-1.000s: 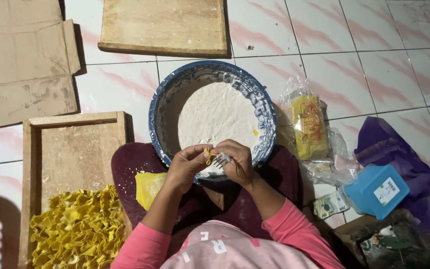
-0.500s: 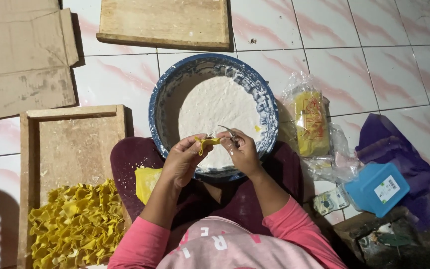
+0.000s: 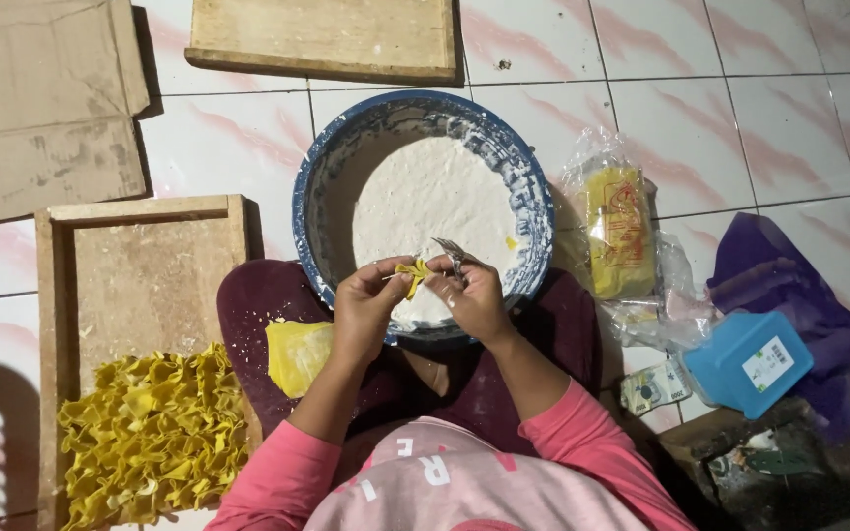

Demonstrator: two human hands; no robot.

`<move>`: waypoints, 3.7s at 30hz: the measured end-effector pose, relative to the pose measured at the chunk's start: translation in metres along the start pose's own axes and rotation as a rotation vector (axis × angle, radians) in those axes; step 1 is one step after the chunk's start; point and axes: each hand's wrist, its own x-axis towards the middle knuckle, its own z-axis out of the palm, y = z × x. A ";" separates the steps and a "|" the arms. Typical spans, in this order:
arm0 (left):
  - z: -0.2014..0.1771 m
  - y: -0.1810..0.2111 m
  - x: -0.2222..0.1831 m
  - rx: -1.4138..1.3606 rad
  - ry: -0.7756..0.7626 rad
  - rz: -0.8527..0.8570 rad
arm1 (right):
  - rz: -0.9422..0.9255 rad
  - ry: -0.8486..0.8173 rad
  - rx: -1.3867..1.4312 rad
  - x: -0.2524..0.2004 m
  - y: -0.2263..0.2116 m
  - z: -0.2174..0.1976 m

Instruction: Filling small squares of yellow dough with a white mixture and folding them into specific shapes by hand.

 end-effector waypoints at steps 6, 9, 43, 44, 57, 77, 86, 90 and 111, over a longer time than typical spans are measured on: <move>0.003 -0.008 -0.005 0.340 0.000 0.312 | -0.011 0.059 -0.026 0.001 0.009 0.010; 0.013 0.006 -0.015 0.436 -0.008 0.415 | -0.001 0.096 -0.065 0.000 0.011 0.010; -0.203 0.032 -0.029 0.773 0.536 0.721 | 0.143 -0.246 -0.399 0.002 0.049 -0.002; -0.228 0.025 -0.028 0.874 0.630 0.712 | 0.154 -0.233 -0.433 0.002 0.049 -0.004; -0.432 -0.023 -0.035 1.099 1.351 0.182 | 0.174 -0.257 -0.507 -0.011 -0.009 0.032; -0.439 -0.044 -0.030 1.329 1.384 0.154 | 0.109 -0.285 -0.477 0.001 0.032 0.014; -0.304 -0.006 -0.035 1.205 0.801 0.769 | 0.009 -0.295 -0.642 0.008 0.037 0.008; -0.212 0.032 -0.051 1.026 0.351 1.015 | -0.013 -0.379 -0.798 0.010 0.053 0.000; -0.127 -0.017 -0.094 1.519 -0.087 1.033 | 0.126 -0.506 -1.149 0.000 0.027 -0.005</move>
